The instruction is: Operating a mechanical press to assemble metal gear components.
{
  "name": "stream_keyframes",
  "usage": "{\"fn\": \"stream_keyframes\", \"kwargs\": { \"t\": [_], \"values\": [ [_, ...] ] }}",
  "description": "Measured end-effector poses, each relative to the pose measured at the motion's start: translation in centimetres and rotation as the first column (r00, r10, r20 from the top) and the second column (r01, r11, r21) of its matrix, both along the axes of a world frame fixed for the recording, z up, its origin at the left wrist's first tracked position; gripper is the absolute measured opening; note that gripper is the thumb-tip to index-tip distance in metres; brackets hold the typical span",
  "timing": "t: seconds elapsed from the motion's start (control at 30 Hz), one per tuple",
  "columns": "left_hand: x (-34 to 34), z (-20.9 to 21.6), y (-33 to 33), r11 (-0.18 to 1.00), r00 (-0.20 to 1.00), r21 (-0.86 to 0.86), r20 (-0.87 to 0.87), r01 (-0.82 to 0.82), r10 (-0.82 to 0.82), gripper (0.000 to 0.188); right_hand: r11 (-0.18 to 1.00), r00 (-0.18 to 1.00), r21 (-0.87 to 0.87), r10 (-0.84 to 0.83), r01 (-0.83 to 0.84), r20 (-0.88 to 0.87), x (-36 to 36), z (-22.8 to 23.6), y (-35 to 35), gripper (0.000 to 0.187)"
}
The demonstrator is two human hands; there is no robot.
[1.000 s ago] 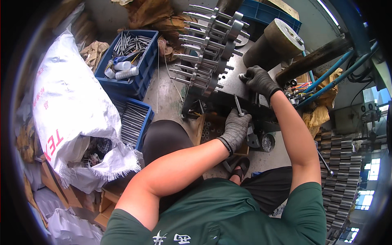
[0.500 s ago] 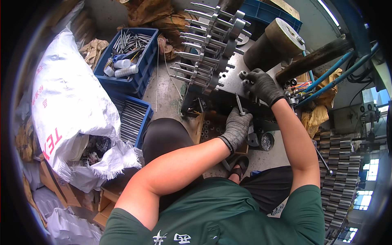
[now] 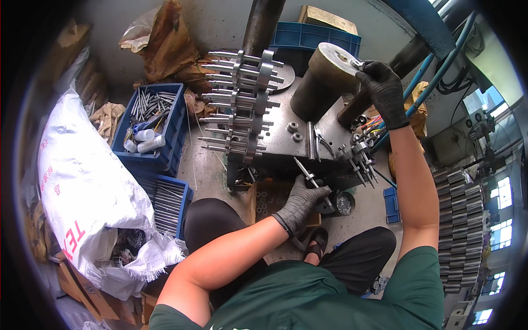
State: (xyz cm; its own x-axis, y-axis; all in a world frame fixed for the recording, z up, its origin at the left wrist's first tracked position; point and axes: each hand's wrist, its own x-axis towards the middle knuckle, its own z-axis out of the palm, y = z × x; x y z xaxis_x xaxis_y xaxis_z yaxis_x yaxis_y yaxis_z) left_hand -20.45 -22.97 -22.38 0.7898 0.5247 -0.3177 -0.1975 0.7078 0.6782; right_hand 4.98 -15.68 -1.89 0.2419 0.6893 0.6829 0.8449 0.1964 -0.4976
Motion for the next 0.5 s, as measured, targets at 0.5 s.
{"fn": "stream_keyframes", "kwargs": {
  "t": [0.5],
  "values": [
    [0.2,-0.1,0.6,0.957,0.987,-0.270,0.140,0.110,-0.074,0.015,0.875,0.928,-0.312,-0.360,0.370,0.092,4.4,0.7,4.6,0.035]
  ]
}}
